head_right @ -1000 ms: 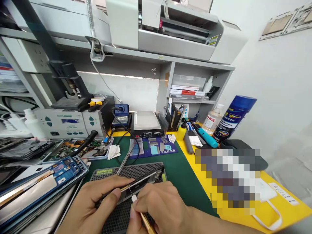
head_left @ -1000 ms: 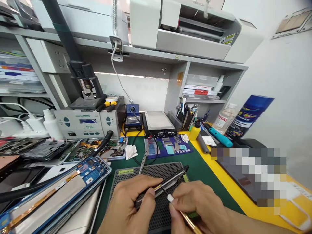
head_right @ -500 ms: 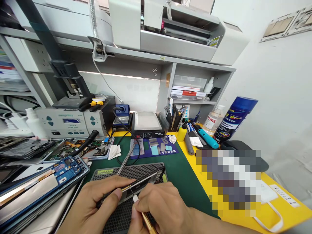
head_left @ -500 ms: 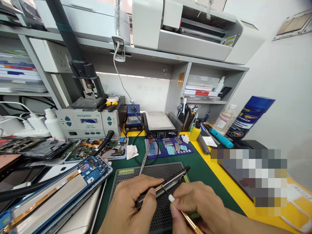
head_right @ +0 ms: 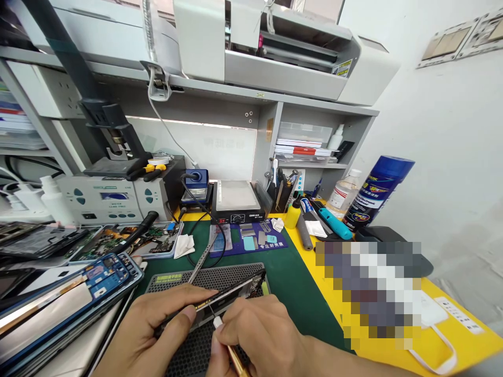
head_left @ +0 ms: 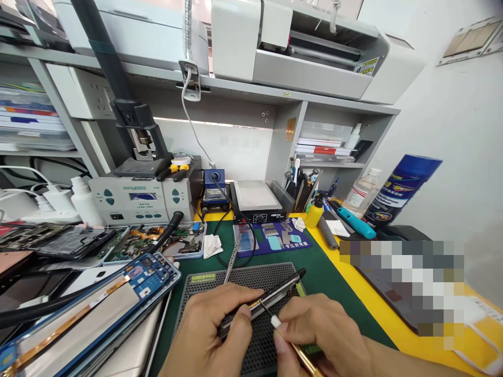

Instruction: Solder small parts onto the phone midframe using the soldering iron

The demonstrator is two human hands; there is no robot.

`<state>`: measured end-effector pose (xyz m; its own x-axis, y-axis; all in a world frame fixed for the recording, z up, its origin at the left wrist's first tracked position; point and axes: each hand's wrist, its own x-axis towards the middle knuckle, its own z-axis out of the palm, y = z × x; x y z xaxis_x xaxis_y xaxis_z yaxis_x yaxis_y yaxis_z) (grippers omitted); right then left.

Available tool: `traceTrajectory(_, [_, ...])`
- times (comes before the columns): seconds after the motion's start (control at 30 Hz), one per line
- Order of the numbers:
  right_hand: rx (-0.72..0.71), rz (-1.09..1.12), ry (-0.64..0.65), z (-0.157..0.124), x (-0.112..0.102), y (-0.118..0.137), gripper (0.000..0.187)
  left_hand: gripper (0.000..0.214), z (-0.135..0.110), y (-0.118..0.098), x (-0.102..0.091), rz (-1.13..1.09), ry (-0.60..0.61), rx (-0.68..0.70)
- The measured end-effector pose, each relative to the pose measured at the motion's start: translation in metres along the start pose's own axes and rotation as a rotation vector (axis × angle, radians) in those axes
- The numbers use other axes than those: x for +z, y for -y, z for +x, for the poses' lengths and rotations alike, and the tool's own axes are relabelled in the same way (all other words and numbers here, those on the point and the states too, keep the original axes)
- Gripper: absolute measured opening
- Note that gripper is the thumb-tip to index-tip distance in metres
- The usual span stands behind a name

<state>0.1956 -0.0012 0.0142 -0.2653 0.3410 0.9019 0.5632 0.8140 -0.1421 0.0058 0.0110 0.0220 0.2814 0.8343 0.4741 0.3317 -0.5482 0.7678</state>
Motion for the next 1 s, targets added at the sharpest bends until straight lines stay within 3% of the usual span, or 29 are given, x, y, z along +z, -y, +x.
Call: traceTrajectory(1.0, [-0.004, 0.015, -0.006, -0.0004, 0.0018, -0.0015, 0.018, 0.031, 0.0025, -0.0028, 0.0015, 0.075, -0.067, 0.073])
